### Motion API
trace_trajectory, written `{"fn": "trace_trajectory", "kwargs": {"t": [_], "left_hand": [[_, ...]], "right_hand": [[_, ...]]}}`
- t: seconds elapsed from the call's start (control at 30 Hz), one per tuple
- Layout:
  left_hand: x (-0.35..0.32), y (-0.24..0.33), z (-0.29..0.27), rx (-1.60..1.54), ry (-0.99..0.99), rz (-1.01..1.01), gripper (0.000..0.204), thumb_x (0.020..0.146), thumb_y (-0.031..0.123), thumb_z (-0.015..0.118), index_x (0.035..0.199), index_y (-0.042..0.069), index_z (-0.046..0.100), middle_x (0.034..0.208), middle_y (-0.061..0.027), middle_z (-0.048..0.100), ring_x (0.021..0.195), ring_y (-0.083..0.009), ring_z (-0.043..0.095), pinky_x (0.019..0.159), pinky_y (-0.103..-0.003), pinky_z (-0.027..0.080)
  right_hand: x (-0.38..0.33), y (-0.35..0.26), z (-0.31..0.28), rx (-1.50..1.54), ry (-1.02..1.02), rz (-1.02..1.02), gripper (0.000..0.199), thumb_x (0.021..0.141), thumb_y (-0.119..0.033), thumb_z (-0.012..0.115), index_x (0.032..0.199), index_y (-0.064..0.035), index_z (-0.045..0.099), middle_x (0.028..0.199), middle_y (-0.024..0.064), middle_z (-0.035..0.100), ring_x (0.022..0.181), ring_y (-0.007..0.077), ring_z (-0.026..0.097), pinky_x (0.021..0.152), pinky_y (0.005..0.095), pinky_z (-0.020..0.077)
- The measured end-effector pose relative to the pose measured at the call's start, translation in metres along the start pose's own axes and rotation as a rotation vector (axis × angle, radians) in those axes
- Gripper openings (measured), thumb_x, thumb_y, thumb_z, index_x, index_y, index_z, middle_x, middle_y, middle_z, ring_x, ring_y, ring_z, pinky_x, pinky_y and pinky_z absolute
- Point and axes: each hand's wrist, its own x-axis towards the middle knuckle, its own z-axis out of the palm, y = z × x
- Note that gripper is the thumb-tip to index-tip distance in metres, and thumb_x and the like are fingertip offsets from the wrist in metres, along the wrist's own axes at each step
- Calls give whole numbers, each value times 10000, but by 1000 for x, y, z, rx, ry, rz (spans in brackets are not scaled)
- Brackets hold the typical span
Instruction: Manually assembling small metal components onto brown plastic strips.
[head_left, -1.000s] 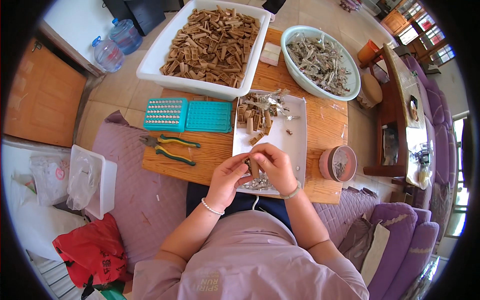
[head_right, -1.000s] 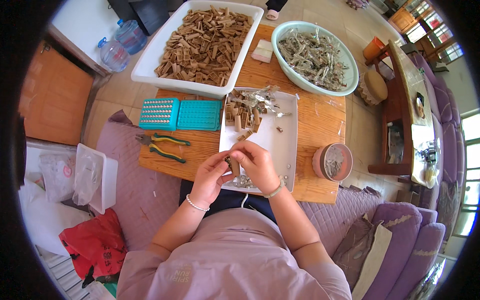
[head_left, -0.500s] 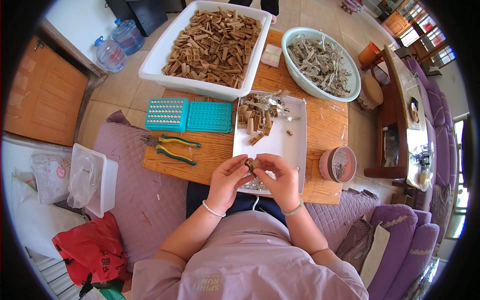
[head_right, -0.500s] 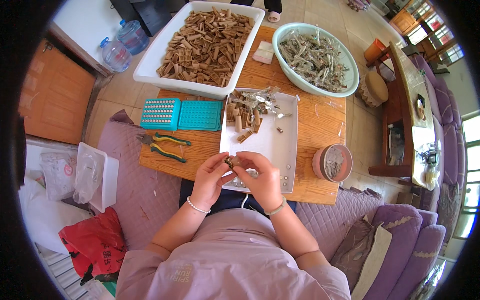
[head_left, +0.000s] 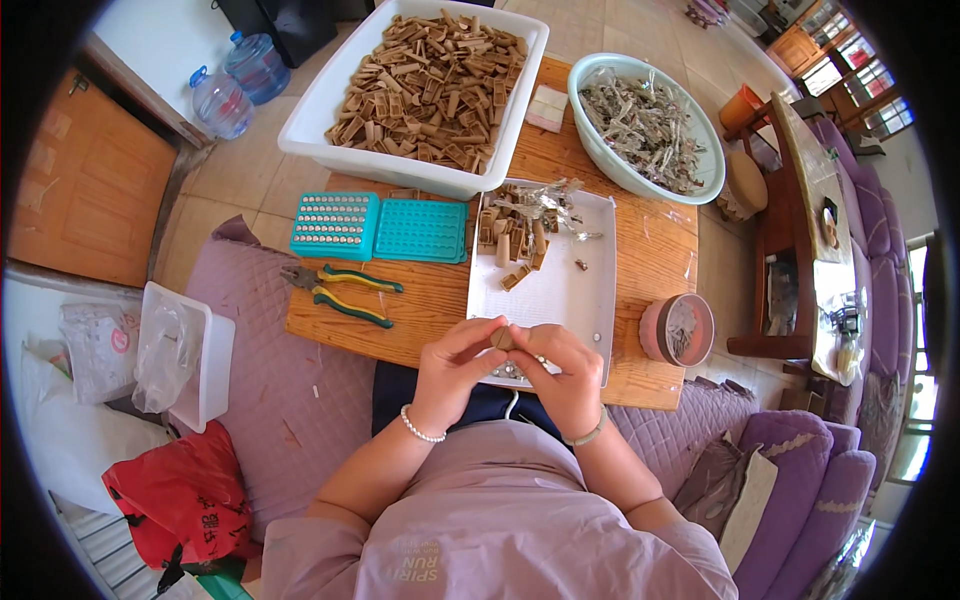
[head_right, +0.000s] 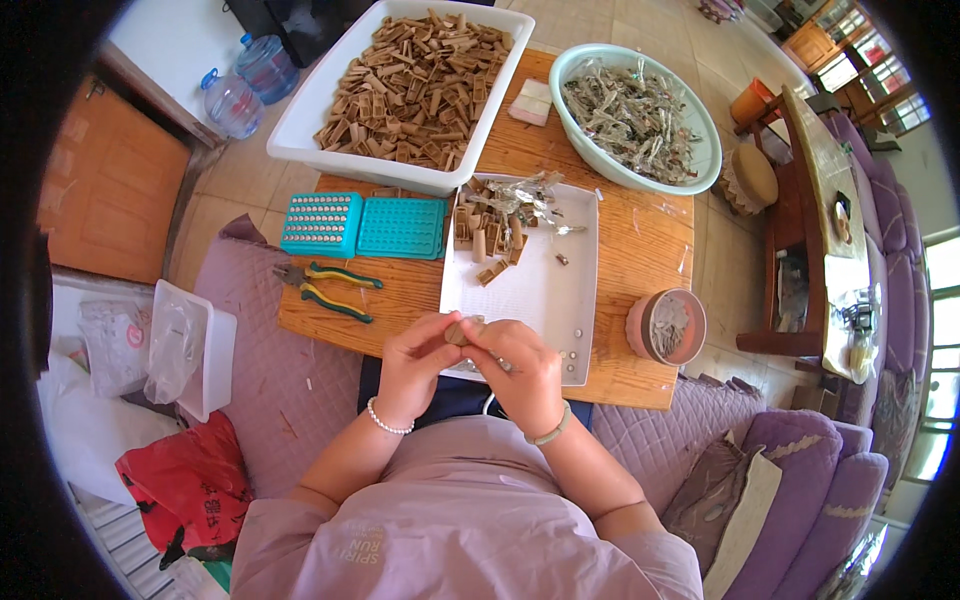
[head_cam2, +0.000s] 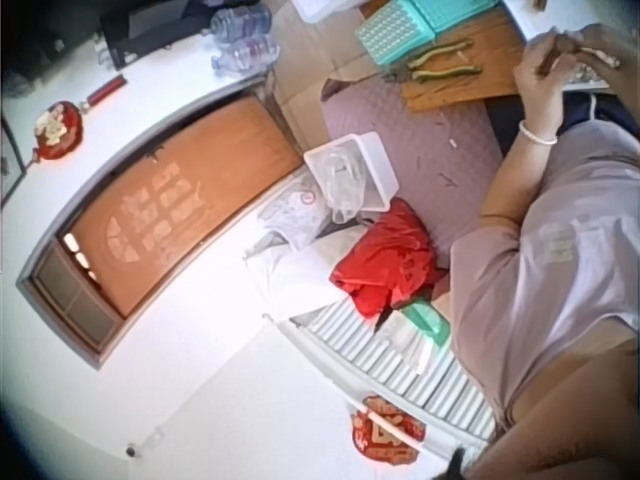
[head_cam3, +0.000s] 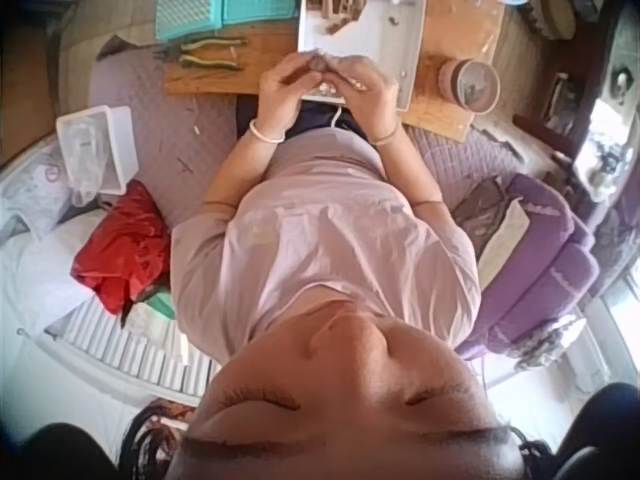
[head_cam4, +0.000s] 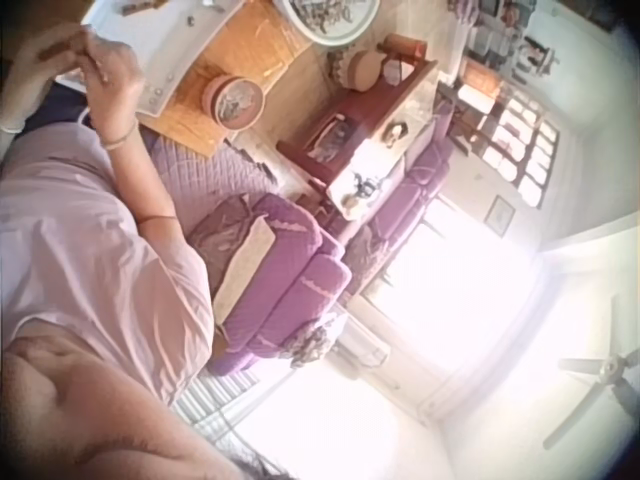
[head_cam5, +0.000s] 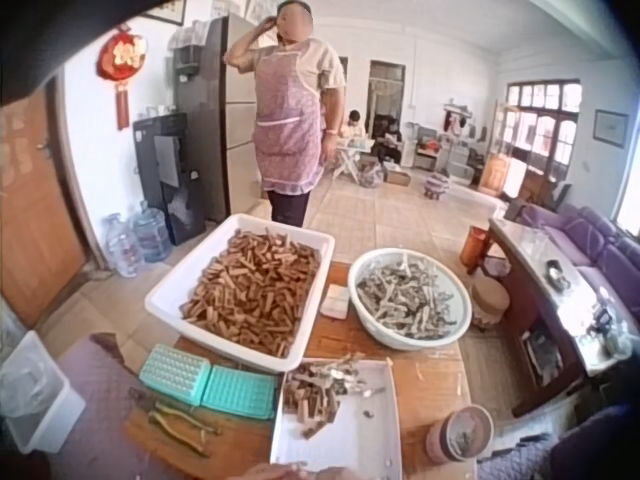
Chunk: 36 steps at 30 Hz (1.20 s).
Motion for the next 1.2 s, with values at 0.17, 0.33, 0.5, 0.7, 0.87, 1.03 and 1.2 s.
{"fn": "trace_trajectory", "kwargs": {"t": [0.17,0.33,0.5,0.7,0.87,1.03,1.2], "left_hand": [[-11,9,15,29,30,61,384,797,-58,675,1172,-13,604,1152,-84,569,1036,-166,576,891,-267,493],[-4,18,8,283,-121,215,345,803,-19,689,1139,-26,610,1115,-97,594,1001,-152,581,888,-277,465],[1,16,11,121,-81,96,323,815,12,690,1126,-28,611,1084,-89,608,971,-142,582,884,-272,453],[6,19,16,169,-199,-127,309,891,68,619,1169,-54,559,1161,-123,609,1101,-157,562,934,-289,469],[1,33,27,593,-181,114,318,844,32,655,1148,-25,579,1016,-125,657,906,-168,643,770,-284,525],[-3,22,34,924,-125,327,345,789,84,707,1105,3,596,808,-145,647,678,-273,649,575,-328,517],[3,18,23,1002,-258,331,366,803,74,694,1131,-30,568,811,-152,649,706,-261,668,600,-314,522]], "right_hand": [[-7,-2,7,141,135,6,380,674,59,749,1027,-14,631,885,115,641,788,240,650,704,308,523],[1,1,-15,67,-346,38,275,805,-87,683,1037,25,589,875,170,621,770,322,622,672,351,493],[-4,4,-7,46,-270,80,274,806,-81,684,1043,21,594,881,184,619,753,315,614,649,353,490],[-1,16,-11,30,-263,-48,347,799,-98,706,1085,24,553,977,196,600,855,308,622,722,350,504],[2,10,-36,369,-291,-8,622,824,-246,713,1295,41,425,1339,155,469,1177,249,511,1001,364,412],[3,-7,-22,72,-139,-88,328,840,-96,653,1146,11,604,1001,165,661,884,271,657,767,320,520],[-1,3,-32,208,-280,104,342,851,-100,648,1176,-7,598,952,148,668,842,220,642,777,307,506]]}}
